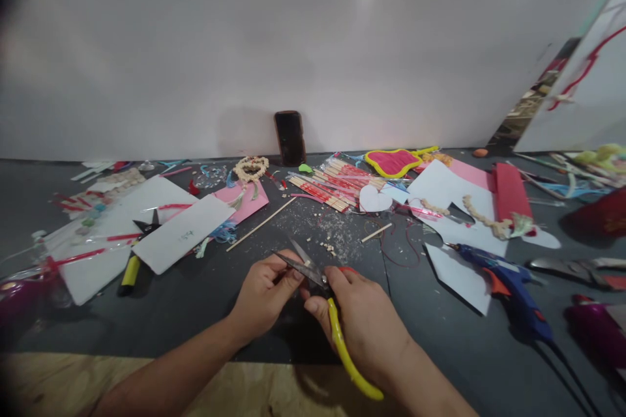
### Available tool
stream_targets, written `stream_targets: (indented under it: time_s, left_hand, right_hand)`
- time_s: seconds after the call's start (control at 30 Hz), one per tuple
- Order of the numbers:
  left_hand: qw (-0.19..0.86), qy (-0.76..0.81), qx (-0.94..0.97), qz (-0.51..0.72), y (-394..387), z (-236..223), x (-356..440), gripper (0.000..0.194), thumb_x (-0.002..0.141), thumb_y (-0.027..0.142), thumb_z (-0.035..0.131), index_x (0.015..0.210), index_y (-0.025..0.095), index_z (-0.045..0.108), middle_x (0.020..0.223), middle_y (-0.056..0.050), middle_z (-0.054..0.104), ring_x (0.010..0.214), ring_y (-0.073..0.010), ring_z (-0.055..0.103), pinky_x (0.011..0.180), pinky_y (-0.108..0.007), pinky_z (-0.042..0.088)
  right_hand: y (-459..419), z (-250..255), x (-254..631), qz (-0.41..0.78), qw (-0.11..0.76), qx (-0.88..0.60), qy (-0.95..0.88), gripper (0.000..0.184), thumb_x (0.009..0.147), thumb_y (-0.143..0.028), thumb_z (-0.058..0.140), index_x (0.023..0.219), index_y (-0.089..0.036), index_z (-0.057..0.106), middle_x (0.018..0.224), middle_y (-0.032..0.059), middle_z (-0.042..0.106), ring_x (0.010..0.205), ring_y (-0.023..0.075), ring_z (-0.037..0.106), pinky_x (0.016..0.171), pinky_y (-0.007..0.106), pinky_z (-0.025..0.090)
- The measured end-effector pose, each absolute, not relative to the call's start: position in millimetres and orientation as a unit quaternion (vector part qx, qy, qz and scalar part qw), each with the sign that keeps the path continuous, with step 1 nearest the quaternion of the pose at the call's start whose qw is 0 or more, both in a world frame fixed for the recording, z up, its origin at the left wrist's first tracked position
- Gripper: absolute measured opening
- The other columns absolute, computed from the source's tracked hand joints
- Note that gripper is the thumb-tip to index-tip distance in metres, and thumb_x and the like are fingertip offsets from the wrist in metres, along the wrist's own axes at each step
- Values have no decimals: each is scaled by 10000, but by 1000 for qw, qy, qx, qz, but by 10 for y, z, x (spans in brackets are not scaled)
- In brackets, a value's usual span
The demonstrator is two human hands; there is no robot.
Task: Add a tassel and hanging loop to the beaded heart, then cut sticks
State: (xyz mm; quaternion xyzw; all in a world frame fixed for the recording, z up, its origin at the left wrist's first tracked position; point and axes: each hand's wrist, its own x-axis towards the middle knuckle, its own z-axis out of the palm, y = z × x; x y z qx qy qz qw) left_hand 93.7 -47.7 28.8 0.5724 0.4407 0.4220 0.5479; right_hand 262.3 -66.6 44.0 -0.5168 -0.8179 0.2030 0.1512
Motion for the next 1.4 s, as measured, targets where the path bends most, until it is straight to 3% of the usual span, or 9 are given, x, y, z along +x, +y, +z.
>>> stream_targets:
  time_s: [0.2, 0.3, 0.43, 0.67, 0.83, 1.0, 1.23, 1.4]
  left_hand:
    - [518, 421, 603, 436, -468, 319, 932, 241, 830, 324, 531, 689, 132, 567, 608, -15, 603, 570, -115, 591, 554, -199, 454]
    - [529, 418, 585, 451, -447, 322, 933, 206, 820, 306, 543, 710, 134, 571, 635, -14, 616, 585, -119, 602, 568, -205, 465]
    - [506, 432, 601, 442, -409, 326, 924, 174, 826, 266, 529, 725, 136, 585, 667, -13, 615, 634, -121, 613, 622, -208, 466]
    - [455, 501, 615, 403, -330, 290, 857, 97, 812, 225, 519, 797, 155, 584, 648, 0, 645, 616, -120, 607, 585, -198, 430]
    - [459, 512, 603, 405, -288, 270, 837, 130, 820, 272, 511, 807, 157, 571, 656, -6, 651, 632, -123, 612, 609, -207, 435]
    - [384, 515, 685, 344, -367, 194, 892, 100, 803, 222, 515, 788, 183, 606, 677, 14, 640, 619, -109, 572, 561, -196, 396]
    - [308, 428, 766, 368, -444, 66, 979, 147, 826, 161, 476, 870, 180, 615, 841, -18, 691, 753, -117, 636, 719, -201, 459]
    - [282, 408, 790, 361, -434, 46, 987, 175, 828, 150, 468, 903, 189, 621, 870, -17, 705, 775, -123, 652, 736, -204, 469]
  right_hand:
    - [-687, 493, 2623, 261, 159, -498, -811, 308, 915, -392, 299, 870, -189, 526, 748, 46, 622, 625, 149, 588, 557, 238, 419]
    - [-671, 449, 2629, 189, 164, -520, -817, 318, 895, -415, 349, 1003, -182, 535, 860, 81, 637, 744, 188, 610, 636, 282, 457]
    - [-619, 370, 2667, 81, 157, -536, -825, 556, 812, -540, 470, 1225, -168, 461, 1057, 139, 598, 977, 279, 563, 777, 389, 470]
    - [-551, 309, 2737, 50, 151, -546, -822, 722, 696, -599, 582, 1238, -138, 459, 1056, 151, 585, 974, 305, 547, 821, 450, 463]
    - [-461, 188, 2804, 69, 227, -583, -777, 514, 807, -476, 518, 1204, -153, 464, 1074, 137, 601, 999, 270, 565, 818, 404, 479]
    - [-478, 150, 2775, 147, 344, -559, -740, 351, 834, -327, 505, 1159, -196, 480, 974, 77, 646, 798, 168, 639, 705, 279, 515]
    - [-512, 39, 2697, 166, 382, -495, -763, 282, 837, -188, 474, 1113, -237, 508, 973, 43, 657, 813, 147, 650, 753, 262, 508]
    - [-495, 28, 2701, 130, 383, -478, -780, 293, 826, -152, 460, 1105, -229, 501, 964, 42, 653, 821, 146, 645, 758, 254, 501]
